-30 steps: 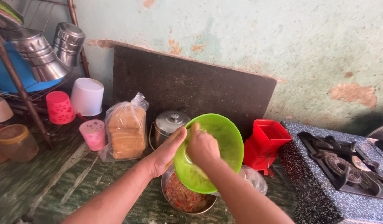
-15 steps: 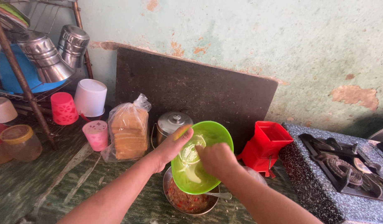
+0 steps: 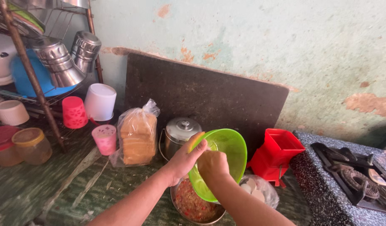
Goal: The person cracks eggs one at a time into a green bowl, then whisks the eggs with a spoon. They pour the beaten eggs into a metal bowl of chopped vegetables and stir the mixture together by hand and with the spoon.
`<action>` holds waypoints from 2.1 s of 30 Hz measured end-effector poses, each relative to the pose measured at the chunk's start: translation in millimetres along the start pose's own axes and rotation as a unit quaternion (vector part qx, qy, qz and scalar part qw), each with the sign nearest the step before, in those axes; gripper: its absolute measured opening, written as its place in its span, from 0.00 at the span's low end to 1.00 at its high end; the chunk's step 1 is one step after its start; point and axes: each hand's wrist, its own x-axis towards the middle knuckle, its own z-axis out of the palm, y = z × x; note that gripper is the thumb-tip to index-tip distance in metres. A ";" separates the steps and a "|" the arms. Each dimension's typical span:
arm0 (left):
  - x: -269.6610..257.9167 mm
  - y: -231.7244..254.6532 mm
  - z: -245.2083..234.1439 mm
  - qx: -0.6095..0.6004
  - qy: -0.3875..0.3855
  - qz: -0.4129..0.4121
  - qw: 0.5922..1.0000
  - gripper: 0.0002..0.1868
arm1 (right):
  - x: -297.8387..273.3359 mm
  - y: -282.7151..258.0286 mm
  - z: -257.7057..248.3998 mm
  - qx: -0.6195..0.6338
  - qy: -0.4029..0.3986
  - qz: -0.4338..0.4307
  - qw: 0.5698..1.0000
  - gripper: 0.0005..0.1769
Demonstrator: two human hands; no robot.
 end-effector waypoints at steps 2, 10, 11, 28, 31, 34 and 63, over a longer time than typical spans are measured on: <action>-4.5 -9.5 -1.7 0.004 0.005 -0.012 1.000 0.57 | -6.8 -10.5 5.7 0.004 0.017 -0.022 1.000 0.06; -3.3 -24.8 0.3 -0.041 0.017 -0.043 0.998 0.54 | -20.1 -25.3 7.8 -0.002 -0.033 -0.101 0.994 0.08; -3.4 -26.2 -0.5 -0.035 0.020 -0.048 0.998 0.54 | -21.3 -26.4 7.3 0.000 -0.032 -0.106 0.994 0.10; -7.5 -24.4 -27.5 0.048 0.031 0.018 0.998 0.58 | -15.0 32.3 -17.2 -0.050 -0.007 -0.090 0.995 0.20; -7.1 -16.3 -18.9 0.107 0.039 0.030 0.993 0.59 | 1.6 33.4 -12.8 -0.023 0.012 -0.013 1.000 0.19; -9.0 -8.3 -13.4 0.126 0.017 0.080 0.989 0.58 | 4.2 25.6 -1.6 -0.043 0.017 0.004 0.999 0.12; -9.5 -18.1 -28.0 -0.012 0.010 0.060 0.998 0.52 | -16.6 -2.4 -26.6 0.011 -0.025 -0.060 0.998 0.13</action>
